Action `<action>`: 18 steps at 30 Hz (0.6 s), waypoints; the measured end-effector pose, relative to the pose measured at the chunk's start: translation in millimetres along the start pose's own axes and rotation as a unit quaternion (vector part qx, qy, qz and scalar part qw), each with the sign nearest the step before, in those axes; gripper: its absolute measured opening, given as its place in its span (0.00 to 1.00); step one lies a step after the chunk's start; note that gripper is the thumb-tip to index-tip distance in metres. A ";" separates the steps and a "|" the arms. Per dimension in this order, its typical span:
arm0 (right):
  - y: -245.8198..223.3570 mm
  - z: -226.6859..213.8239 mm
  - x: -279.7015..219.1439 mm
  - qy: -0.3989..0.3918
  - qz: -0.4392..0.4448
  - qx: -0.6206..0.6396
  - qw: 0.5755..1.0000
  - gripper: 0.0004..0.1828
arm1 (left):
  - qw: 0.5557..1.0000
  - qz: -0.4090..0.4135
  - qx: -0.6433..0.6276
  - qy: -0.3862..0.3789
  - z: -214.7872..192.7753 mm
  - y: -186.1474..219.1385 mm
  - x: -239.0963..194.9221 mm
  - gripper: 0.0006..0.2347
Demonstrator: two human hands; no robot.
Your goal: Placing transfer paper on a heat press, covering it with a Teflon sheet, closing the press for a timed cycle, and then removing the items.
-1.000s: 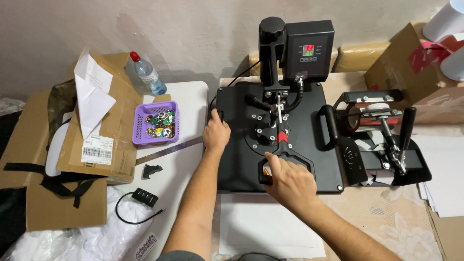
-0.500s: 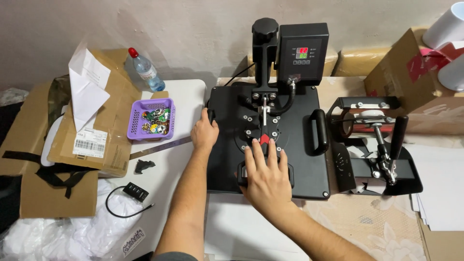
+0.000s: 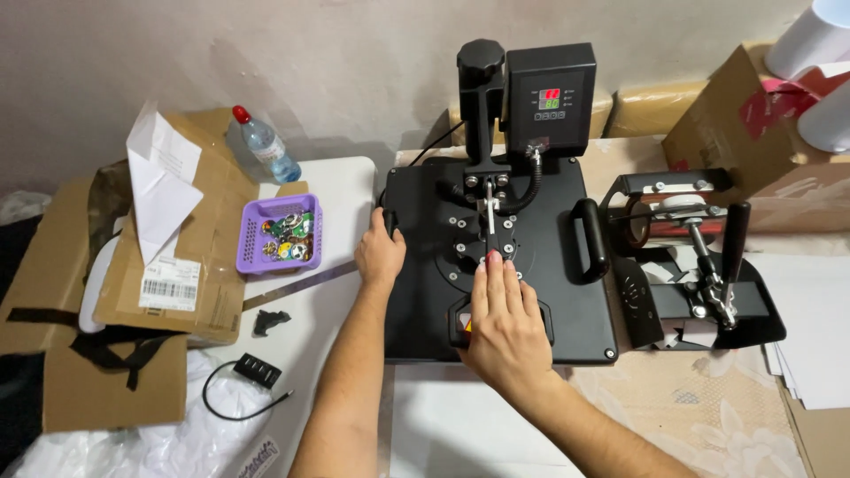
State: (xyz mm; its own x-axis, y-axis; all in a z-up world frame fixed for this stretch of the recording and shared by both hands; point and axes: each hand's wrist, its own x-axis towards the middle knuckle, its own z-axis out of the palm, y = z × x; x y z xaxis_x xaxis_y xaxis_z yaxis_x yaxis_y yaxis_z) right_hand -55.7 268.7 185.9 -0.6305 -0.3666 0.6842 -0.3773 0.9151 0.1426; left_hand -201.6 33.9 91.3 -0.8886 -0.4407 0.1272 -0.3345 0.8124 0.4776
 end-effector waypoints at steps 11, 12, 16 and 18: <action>3.6 11.9 -13.3 -0.036 -0.007 0.033 0.999 0.43 | 0.999 0.021 -0.016 -0.035 -7.3 -1.7 -11.7 0.22; 4.6 11.7 -13.2 -0.035 -0.006 0.029 0.999 0.43 | 0.999 0.024 -0.019 -0.036 -8.6 0.5 -11.7 0.22; 8.0 11.9 -12.3 -0.051 -0.021 0.029 0.998 0.43 | 0.999 0.023 -0.025 -0.035 -11.8 -0.4 -12.4 0.22; 9.8 10.2 -11.8 -0.058 -0.022 0.022 0.998 0.43 | 0.999 0.028 -0.025 -0.040 -10.9 -0.5 -12.8 0.22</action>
State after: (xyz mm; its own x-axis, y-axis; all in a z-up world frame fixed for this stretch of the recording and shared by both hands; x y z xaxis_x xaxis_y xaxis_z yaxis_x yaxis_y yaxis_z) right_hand -58.9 280.3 171.9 -0.6861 -0.4257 0.5900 -0.4336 0.8904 0.1382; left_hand -186.6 35.0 99.0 -0.9282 -0.3619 0.0861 -0.2697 0.8141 0.5143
